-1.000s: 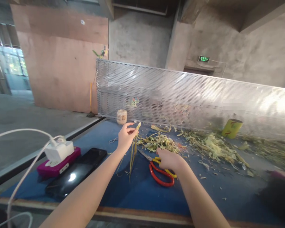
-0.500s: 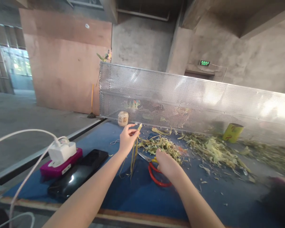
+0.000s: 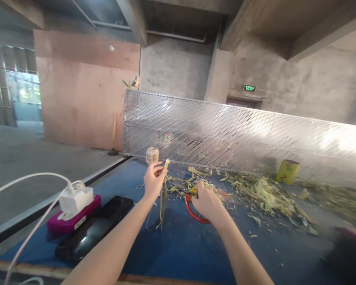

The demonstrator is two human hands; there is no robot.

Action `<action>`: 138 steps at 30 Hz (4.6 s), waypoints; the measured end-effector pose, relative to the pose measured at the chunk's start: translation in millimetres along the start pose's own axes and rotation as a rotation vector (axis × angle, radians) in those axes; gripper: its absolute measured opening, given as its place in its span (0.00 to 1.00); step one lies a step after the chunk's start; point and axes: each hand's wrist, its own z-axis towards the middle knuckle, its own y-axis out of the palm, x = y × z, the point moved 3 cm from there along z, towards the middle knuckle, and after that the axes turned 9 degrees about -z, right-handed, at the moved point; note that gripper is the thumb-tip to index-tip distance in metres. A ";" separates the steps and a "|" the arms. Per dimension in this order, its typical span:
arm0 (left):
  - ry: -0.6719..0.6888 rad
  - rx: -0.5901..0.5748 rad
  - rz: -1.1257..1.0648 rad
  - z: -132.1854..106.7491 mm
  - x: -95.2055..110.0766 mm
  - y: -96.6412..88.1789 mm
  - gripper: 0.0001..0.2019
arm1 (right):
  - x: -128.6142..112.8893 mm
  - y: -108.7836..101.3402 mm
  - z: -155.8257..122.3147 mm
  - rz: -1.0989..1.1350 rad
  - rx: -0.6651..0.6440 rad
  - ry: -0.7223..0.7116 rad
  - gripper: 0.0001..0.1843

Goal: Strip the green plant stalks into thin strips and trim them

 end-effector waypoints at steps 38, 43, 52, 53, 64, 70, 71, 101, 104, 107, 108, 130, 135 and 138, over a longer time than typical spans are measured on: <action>0.158 -0.163 0.305 -10.0 12.7 10.0 0.16 | 18.9 2.7 17.6 0.068 0.354 -0.133 0.20; 0.157 -0.171 0.319 -12.9 13.5 12.9 0.17 | 15.9 7.7 18.4 0.050 0.352 -0.135 0.21; 0.146 -0.181 0.278 -14.5 13.8 15.1 0.19 | 12.5 9.7 17.2 0.072 0.372 -0.084 0.21; 0.149 -0.181 0.282 -14.6 13.7 15.2 0.19 | 12.4 9.5 17.0 0.068 0.373 -0.078 0.21; 0.234 -0.205 0.375 -17.8 13.1 18.1 0.17 | 9.5 6.8 15.9 0.009 0.385 -0.034 0.20; 0.245 -0.234 0.378 -16.5 16.8 16.3 0.19 | 7.3 4.6 12.7 -0.013 0.333 -0.038 0.21; 0.242 -0.229 0.373 -16.4 17.0 16.1 0.18 | 7.4 4.6 12.6 -0.018 0.322 -0.038 0.21; 0.250 -0.241 0.512 -14.1 12.7 15.4 0.16 | 5.2 1.9 13.8 -0.203 0.342 -0.097 0.15; 0.220 -0.243 0.517 -15.6 11.3 16.1 0.16 | 7.3 2.8 16.4 -0.181 0.274 -0.040 0.15; 0.182 -0.235 0.495 -17.1 9.3 16.2 0.17 | 22.1 5.4 22.4 -0.093 0.209 0.141 0.16; 0.168 -0.232 0.484 -17.4 8.7 16.2 0.17 | 30.4 6.9 24.4 -0.058 0.184 0.233 0.17; 0.228 -0.337 0.613 -11.0 9.2 13.7 0.13 | 34.0 5.5 22.7 0.067 0.197 -0.248 0.17; 0.260 -0.359 0.627 -8.5 9.0 12.4 0.08 | 37.1 8.6 25.5 0.065 0.194 -0.248 0.16; 0.244 -0.367 0.616 -6.1 7.7 10.9 0.06 | 38.9 11.3 26.3 0.066 0.158 -0.263 0.16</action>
